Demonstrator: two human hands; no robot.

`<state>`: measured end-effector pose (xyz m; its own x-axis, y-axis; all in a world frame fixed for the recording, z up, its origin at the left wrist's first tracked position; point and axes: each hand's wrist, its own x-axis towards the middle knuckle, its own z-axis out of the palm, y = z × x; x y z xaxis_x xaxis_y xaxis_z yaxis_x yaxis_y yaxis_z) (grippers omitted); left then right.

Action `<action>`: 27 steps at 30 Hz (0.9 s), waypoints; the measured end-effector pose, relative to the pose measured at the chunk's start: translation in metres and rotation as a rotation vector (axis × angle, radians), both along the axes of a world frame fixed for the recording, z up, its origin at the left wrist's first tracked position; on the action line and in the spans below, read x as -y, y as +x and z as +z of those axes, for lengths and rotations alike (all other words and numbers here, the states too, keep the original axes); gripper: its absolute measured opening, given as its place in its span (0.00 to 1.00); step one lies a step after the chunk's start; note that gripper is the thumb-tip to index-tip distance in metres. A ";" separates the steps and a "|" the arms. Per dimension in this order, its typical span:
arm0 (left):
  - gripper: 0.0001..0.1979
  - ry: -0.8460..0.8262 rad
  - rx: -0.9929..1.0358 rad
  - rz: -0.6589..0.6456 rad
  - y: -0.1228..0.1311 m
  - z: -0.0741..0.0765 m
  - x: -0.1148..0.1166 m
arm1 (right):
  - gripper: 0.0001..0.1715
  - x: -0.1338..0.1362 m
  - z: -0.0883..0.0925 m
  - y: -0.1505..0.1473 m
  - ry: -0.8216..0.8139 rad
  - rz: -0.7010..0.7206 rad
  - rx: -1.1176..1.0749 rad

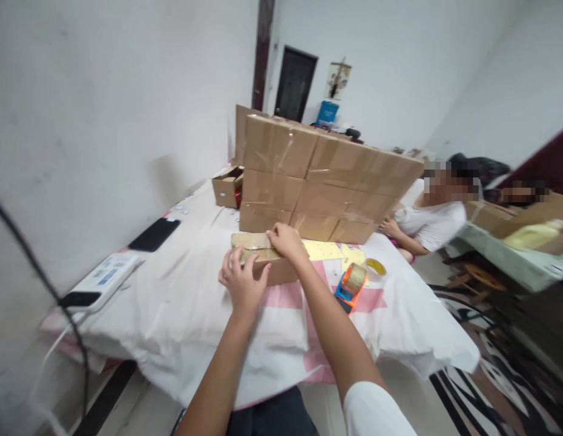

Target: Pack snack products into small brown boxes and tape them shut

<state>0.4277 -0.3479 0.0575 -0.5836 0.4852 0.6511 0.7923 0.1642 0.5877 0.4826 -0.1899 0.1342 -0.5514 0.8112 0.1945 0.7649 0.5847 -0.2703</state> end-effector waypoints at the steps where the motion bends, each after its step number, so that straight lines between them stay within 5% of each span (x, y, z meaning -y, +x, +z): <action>1: 0.18 -0.017 -0.017 -0.014 0.002 0.002 0.001 | 0.17 0.002 0.002 0.000 -0.004 0.002 0.009; 10: 0.26 -0.130 -0.202 -0.235 0.025 -0.006 -0.001 | 0.24 0.001 0.017 -0.005 -0.112 -0.037 0.116; 20: 0.26 0.061 -0.250 -0.170 0.025 -0.026 -0.002 | 0.23 0.000 0.022 -0.025 -0.254 -0.078 0.290; 27: 0.28 0.076 -0.239 -0.192 0.022 -0.033 -0.005 | 0.12 -0.010 0.025 -0.043 -0.333 -0.130 0.381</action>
<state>0.4495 -0.3431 0.0249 -0.3122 0.5163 0.7974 0.9216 -0.0392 0.3862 0.4398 -0.1801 0.1591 -0.4234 0.8614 -0.2806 0.9058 0.4083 -0.1133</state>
